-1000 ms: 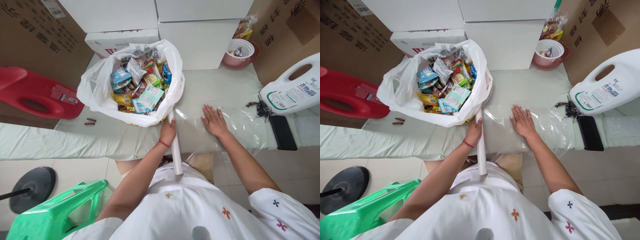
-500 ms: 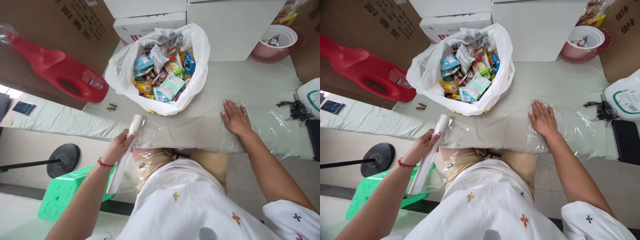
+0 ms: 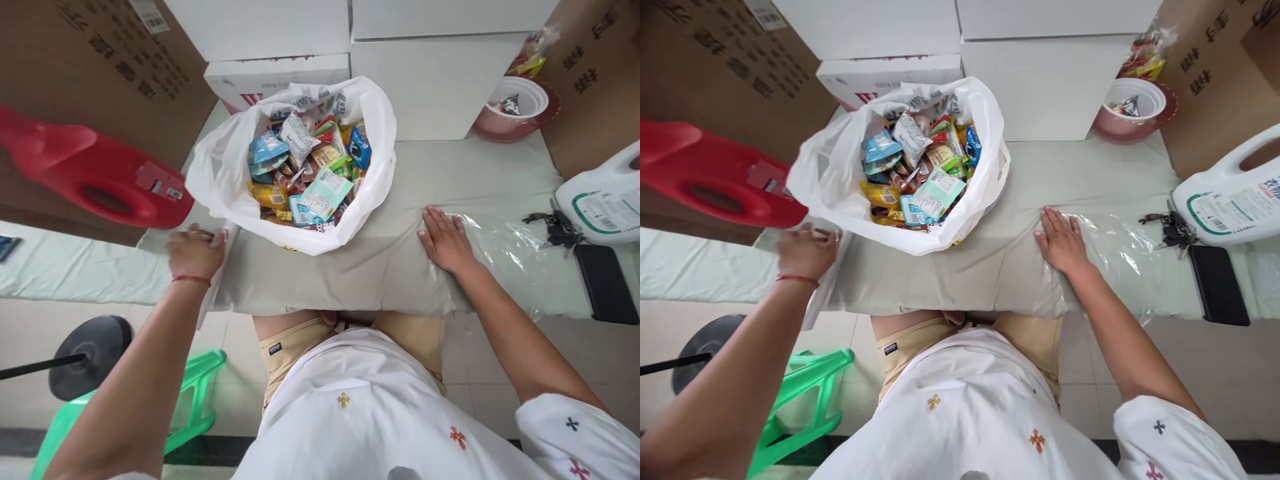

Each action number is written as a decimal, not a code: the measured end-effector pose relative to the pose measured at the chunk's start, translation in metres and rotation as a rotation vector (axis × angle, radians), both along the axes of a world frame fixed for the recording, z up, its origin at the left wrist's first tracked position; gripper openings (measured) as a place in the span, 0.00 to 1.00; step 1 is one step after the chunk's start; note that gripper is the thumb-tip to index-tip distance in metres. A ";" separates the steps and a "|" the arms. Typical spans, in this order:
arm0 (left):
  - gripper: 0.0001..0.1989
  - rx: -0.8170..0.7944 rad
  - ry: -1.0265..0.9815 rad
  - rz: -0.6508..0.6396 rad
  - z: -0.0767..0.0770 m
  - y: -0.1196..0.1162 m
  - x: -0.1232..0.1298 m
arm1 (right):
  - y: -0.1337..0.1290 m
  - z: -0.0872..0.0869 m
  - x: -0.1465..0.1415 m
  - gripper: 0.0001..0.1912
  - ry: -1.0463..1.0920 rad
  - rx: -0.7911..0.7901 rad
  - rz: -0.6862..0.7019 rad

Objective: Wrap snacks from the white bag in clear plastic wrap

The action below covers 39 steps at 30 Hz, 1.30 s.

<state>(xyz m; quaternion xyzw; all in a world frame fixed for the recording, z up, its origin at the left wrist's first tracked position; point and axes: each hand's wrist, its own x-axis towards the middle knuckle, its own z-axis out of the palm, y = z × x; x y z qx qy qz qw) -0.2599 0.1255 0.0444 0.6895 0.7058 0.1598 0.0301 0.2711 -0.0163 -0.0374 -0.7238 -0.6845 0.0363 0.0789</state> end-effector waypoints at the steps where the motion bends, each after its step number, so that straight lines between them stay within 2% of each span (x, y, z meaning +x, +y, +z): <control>1: 0.16 0.109 0.052 0.133 0.002 -0.016 0.004 | 0.003 0.001 -0.003 0.33 0.004 -0.002 -0.005; 2: 0.14 0.263 0.078 0.222 0.004 -0.037 0.012 | 0.005 0.002 -0.006 0.33 0.009 -0.006 -0.006; 3: 0.10 0.356 0.078 0.171 0.004 -0.063 0.024 | 0.006 0.003 -0.009 0.33 0.014 -0.011 -0.004; 5: 0.05 0.531 -0.047 0.012 0.005 -0.120 0.062 | 0.008 0.005 -0.017 0.33 0.027 -0.024 0.013; 6: 0.04 0.486 -0.166 -0.143 0.004 -0.145 0.087 | 0.009 0.006 -0.020 0.33 0.036 -0.030 0.025; 7: 0.04 0.417 -0.319 -0.381 0.005 -0.165 0.117 | 0.010 0.008 -0.023 0.33 0.046 -0.038 0.036; 8: 0.02 0.279 -0.460 -0.630 0.005 -0.178 0.151 | 0.011 0.008 -0.026 0.33 0.056 -0.044 0.042; 9: 0.03 0.126 -0.569 -0.769 0.006 -0.183 0.186 | 0.012 0.009 -0.027 0.33 0.072 -0.050 0.044; 10: 0.06 0.026 -0.658 -0.824 0.006 -0.181 0.221 | 0.014 0.009 -0.027 0.33 0.098 -0.057 0.046; 12: 0.13 -0.095 -0.833 -0.791 0.001 -0.158 0.289 | 0.018 0.010 -0.024 0.33 0.220 -0.069 0.044; 13: 0.17 -0.103 -0.886 -0.768 -0.004 -0.143 0.318 | 0.020 0.010 -0.021 0.33 0.329 -0.066 0.039; 14: 0.21 -0.082 -0.869 -0.779 -0.012 -0.127 0.343 | 0.022 0.010 -0.016 0.34 0.468 -0.055 0.030; 16: 0.27 -0.107 -0.677 -0.754 -0.033 -0.104 0.378 | 0.023 0.013 -0.005 0.36 0.775 0.005 -0.018; 18: 0.28 -0.146 -0.384 -0.769 -0.053 -0.094 0.389 | 0.020 0.018 0.008 0.37 0.983 0.105 -0.093; 19: 0.29 -0.150 -0.253 -0.795 -0.061 -0.093 0.388 | 0.015 0.021 0.014 0.37 1.011 0.158 -0.129; 21: 0.31 -0.148 -0.051 -0.822 -0.069 -0.096 0.375 | 0.002 0.027 0.026 0.36 0.909 0.234 -0.162; 23: 0.33 -0.148 0.062 -0.803 -0.069 -0.099 0.357 | -0.013 0.029 0.035 0.34 0.679 0.201 -0.119; 26: 0.36 -0.171 0.141 -0.779 -0.065 -0.095 0.337 | -0.024 0.025 0.046 0.33 0.327 0.015 -0.009; 28: 0.37 -0.193 0.165 -0.768 -0.064 -0.087 0.332 | -0.018 0.019 0.058 0.32 0.174 -0.051 0.015; 31: 0.41 -0.220 0.179 -0.729 -0.065 -0.075 0.332 | 0.007 0.010 0.088 0.32 0.087 -0.034 -0.061; 34: 0.43 -0.236 0.184 -0.691 -0.065 -0.069 0.335 | 0.030 0.008 0.121 0.32 0.103 0.015 -0.192; 37: 0.45 -0.233 0.172 -0.681 -0.064 -0.071 0.335 | 0.038 0.023 0.125 0.32 0.162 0.178 -0.228; 39: 0.46 -0.230 0.152 -0.692 -0.065 -0.072 0.335 | 0.038 0.048 0.106 0.30 0.228 0.341 -0.192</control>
